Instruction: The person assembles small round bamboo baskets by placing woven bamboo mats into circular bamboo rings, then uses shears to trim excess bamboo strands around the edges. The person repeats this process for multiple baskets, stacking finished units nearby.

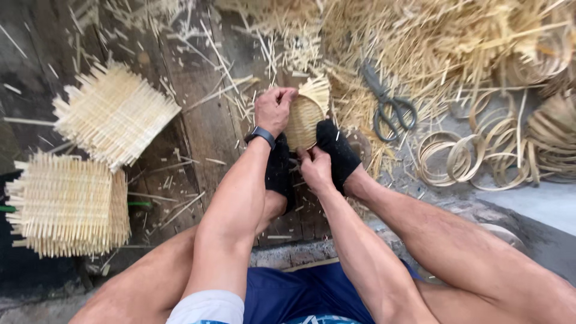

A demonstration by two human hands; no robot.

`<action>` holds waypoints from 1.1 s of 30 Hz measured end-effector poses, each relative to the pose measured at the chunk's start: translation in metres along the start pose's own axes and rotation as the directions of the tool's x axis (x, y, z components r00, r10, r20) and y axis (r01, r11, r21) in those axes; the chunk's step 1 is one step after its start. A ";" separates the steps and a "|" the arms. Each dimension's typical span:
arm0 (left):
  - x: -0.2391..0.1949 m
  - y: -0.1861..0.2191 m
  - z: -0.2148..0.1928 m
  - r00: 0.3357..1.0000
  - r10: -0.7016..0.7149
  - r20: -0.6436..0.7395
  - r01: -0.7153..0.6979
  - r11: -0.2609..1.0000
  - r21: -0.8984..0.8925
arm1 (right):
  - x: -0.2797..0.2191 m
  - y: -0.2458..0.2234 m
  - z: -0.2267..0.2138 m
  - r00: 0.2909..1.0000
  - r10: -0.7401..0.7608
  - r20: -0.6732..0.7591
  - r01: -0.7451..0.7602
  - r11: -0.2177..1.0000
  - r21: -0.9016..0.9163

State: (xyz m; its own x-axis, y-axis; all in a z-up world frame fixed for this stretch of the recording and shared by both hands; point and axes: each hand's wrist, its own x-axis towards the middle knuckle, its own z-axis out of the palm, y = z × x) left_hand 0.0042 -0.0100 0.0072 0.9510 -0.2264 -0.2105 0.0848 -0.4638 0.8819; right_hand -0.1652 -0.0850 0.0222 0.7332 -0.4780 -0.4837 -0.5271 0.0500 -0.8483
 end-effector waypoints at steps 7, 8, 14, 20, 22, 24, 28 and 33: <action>0.003 0.005 -0.003 0.995 -0.095 0.009 0.095 0.994 -0.060 | 0.049 -0.075 -0.038 0.962 -0.157 -0.223 0.035 0.882 -0.470; 0.005 0.004 -0.002 0.995 -0.102 0.013 0.103 0.992 -0.068 | 0.064 -0.080 -0.039 0.965 -0.130 -0.226 0.031 0.917 -0.398; 0.013 -0.020 0.010 0.955 -0.288 0.074 0.297 0.937 -0.184 | 0.107 -0.072 -0.036 0.979 0.121 -0.164 -0.143 0.982 -0.126; 0.027 -0.042 0.012 0.930 -0.319 0.183 0.367 0.824 -0.432 | 0.125 -0.080 -0.047 0.962 0.248 -0.115 -0.268 0.939 -0.213; 0.032 -0.045 0.013 0.949 -0.293 0.119 0.314 0.838 -0.446 | 0.140 -0.081 -0.032 0.989 -0.100 -0.107 0.052 0.924 -0.378; 0.021 -0.044 0.015 0.963 -0.269 0.017 0.256 0.895 -0.365 | 0.151 -0.076 -0.007 0.938 -0.238 0.251 0.314 0.890 -0.330; -0.034 -0.028 0.006 0.846 0.131 -0.517 -0.084 0.990 0.114 | 0.156 -0.083 0.016 0.908 -0.078 0.412 0.318 0.768 -0.556; -0.073 -0.030 0.012 0.820 -0.200 -0.536 0.222 0.975 -0.023 | 0.140 -0.114 0.017 0.938 0.066 0.340 0.162 0.784 -0.599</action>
State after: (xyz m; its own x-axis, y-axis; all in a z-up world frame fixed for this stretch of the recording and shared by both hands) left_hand -0.0710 0.0101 -0.0086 0.9226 0.3657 -0.1228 0.3009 -0.4830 0.8223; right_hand 0.0045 -0.1429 0.0478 0.7989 -0.1469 -0.5832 -0.5522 -0.5635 -0.6145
